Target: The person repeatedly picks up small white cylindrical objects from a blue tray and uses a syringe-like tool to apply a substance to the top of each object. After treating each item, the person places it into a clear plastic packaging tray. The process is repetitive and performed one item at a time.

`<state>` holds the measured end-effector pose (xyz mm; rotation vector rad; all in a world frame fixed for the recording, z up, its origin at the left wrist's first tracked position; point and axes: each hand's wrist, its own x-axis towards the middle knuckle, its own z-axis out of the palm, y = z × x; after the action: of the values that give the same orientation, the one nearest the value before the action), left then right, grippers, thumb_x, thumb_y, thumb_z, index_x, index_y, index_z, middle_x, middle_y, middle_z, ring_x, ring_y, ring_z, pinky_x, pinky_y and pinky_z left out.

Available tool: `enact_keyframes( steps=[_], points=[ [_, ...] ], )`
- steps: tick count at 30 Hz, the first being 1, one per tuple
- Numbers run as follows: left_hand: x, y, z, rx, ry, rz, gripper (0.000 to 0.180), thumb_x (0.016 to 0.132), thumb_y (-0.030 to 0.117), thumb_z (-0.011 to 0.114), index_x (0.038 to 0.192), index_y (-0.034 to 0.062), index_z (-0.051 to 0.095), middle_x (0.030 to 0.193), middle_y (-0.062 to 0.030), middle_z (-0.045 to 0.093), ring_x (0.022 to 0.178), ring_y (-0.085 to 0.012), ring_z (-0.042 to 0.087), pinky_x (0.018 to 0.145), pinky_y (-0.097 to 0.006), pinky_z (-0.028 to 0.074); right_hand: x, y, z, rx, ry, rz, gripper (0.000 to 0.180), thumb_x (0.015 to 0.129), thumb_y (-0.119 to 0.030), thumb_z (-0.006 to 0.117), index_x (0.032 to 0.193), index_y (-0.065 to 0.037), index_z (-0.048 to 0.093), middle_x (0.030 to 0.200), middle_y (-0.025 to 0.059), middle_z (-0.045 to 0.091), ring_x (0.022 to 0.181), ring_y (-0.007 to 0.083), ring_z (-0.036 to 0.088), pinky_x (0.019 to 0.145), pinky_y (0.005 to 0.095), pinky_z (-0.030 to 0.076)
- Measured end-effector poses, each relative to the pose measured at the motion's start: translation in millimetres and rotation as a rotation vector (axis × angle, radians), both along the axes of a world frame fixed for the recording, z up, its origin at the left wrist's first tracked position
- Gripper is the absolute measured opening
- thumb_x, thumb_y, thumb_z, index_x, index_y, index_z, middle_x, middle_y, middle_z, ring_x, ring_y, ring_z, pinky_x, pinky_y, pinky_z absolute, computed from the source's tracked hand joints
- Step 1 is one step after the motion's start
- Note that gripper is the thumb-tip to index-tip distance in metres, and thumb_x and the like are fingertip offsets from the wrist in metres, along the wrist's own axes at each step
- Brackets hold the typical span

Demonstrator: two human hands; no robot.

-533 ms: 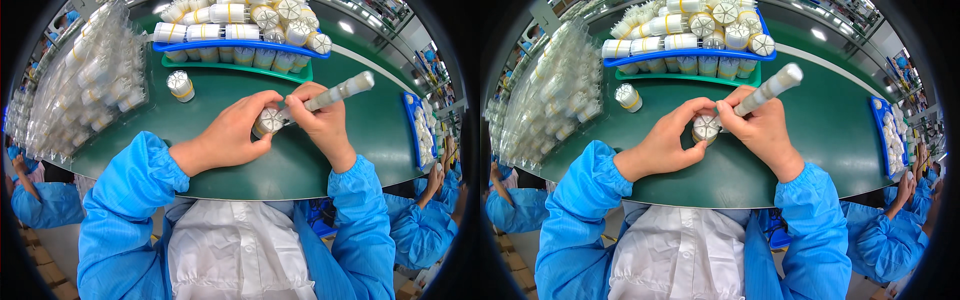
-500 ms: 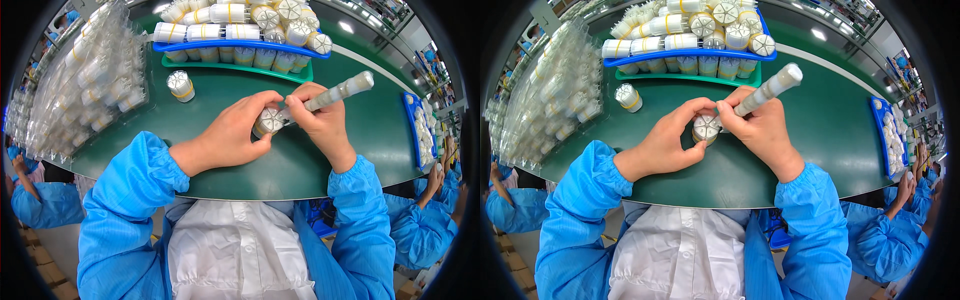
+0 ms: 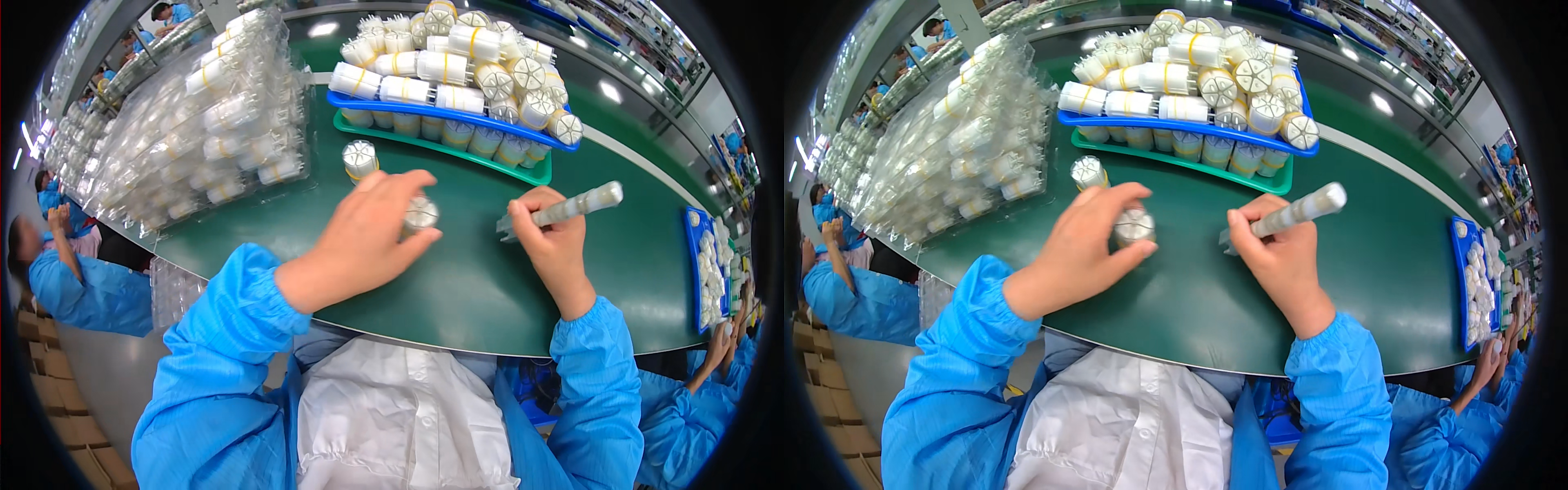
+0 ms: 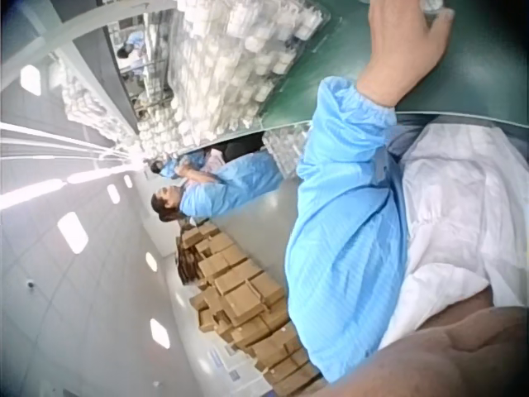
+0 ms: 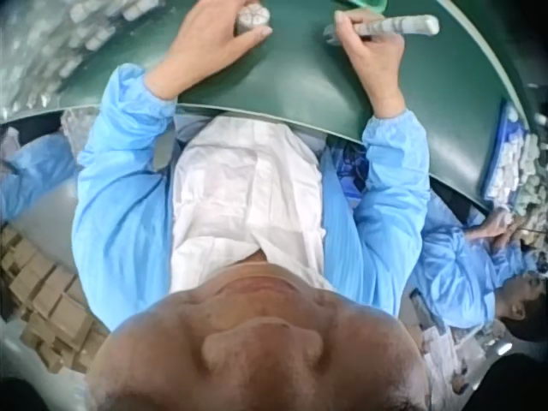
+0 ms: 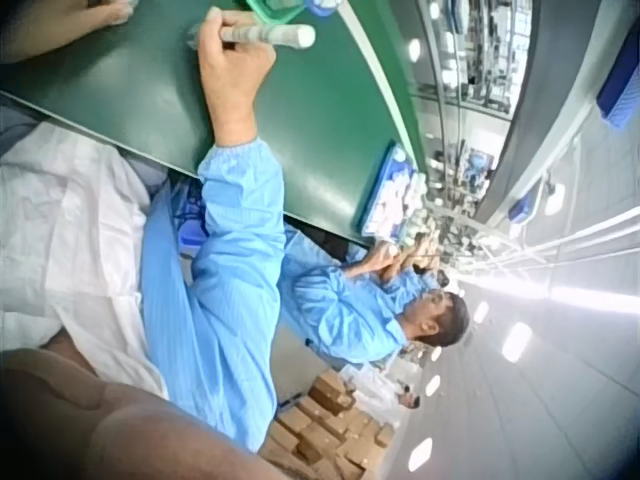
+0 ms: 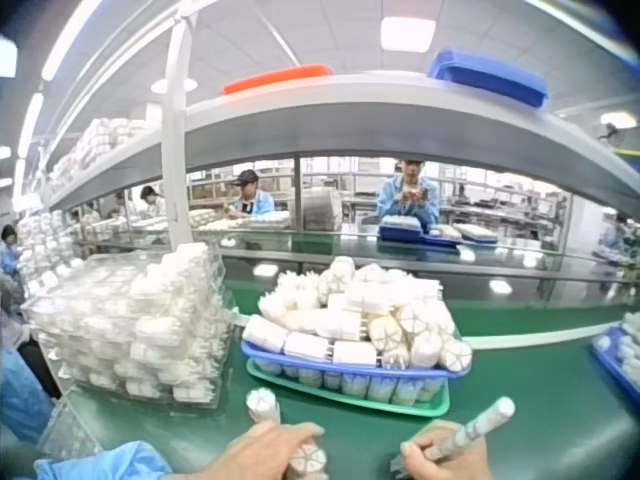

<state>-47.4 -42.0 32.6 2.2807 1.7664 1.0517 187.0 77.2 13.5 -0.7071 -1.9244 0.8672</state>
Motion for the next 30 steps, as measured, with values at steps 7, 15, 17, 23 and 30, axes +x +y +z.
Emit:
enact_keyframes(
  steps=[7, 15, 17, 23, 30],
  points=[
    [-34.4, -24.0, 16.1, -0.024, 0.165, 0.388, 0.063, 0.078, 0.009, 0.07, 0.134, 0.0015, 0.043, 0.112, -0.0216, 0.052, 0.101, -0.0399, 0.057, 0.087, -0.045, 0.049, -8.4, -10.5, 7.3, 0.082, -0.12, 0.02, 0.015, 0.084, -0.007, 0.074, 0.075, -0.001, 0.064, 0.07, 0.0064, 0.062, 0.058, 0.0145, 0.058, 0.052, 0.029, 0.043],
    [-48.7, 13.6, 4.7, -0.064, 0.407, 0.436, 0.046, 0.088, 0.027, 0.069, 0.119, -0.0023, 0.053, 0.101, -0.0181, 0.056, 0.093, -0.0368, 0.059, 0.078, -0.045, 0.052, -4.4, -8.4, 0.6, 0.105, -0.163, -0.035, 0.015, 0.084, -0.006, 0.073, 0.075, -0.001, 0.064, 0.068, 0.0066, 0.062, 0.057, 0.0137, 0.059, 0.051, 0.0284, 0.043],
    [-52.6, 14.1, 3.7, -0.024, 0.398, 0.411, 0.043, 0.09, 0.03, 0.068, 0.116, -0.0013, 0.055, 0.095, -0.0166, 0.058, 0.09, -0.0357, 0.06, 0.077, -0.045, 0.053, -5.6, -8.5, 2.6, 0.1, -0.168, -0.043, 0.015, 0.084, -0.006, 0.073, 0.075, -0.001, 0.064, 0.068, 0.0063, 0.062, 0.057, 0.0134, 0.059, 0.05, 0.0283, 0.043],
    [-63.6, -11.4, 82.2, -0.069, -0.082, 0.219, 0.037, 0.095, 0.03, 0.065, 0.118, 0.0025, 0.059, 0.099, -0.0144, 0.063, 0.087, -0.0252, 0.063, 0.079, -0.038, 0.052, -5.0, -10.2, -2.4, 0.132, -0.193, -0.047, 0.016, 0.084, -0.005, 0.073, 0.073, -0.001, 0.063, 0.069, 0.0053, 0.061, 0.057, 0.0123, 0.057, 0.05, 0.0275, 0.042],
    [-221.9, 17.1, 199.8, 0.102, -0.01, 0.659, 0.049, 0.096, 0.047, 0.061, 0.117, 0.0025, 0.064, 0.091, -0.0102, 0.07, 0.078, -0.0166, 0.067, 0.066, -0.032, 0.055, -6.6, -16.3, 2.5, 0.148, -0.208, -0.016, 0.015, 0.083, -0.003, 0.074, 0.073, -0.002, 0.063, 0.069, 0.0054, 0.06, 0.056, 0.0118, 0.055, 0.049, 0.0278, 0.04]
  ],
)
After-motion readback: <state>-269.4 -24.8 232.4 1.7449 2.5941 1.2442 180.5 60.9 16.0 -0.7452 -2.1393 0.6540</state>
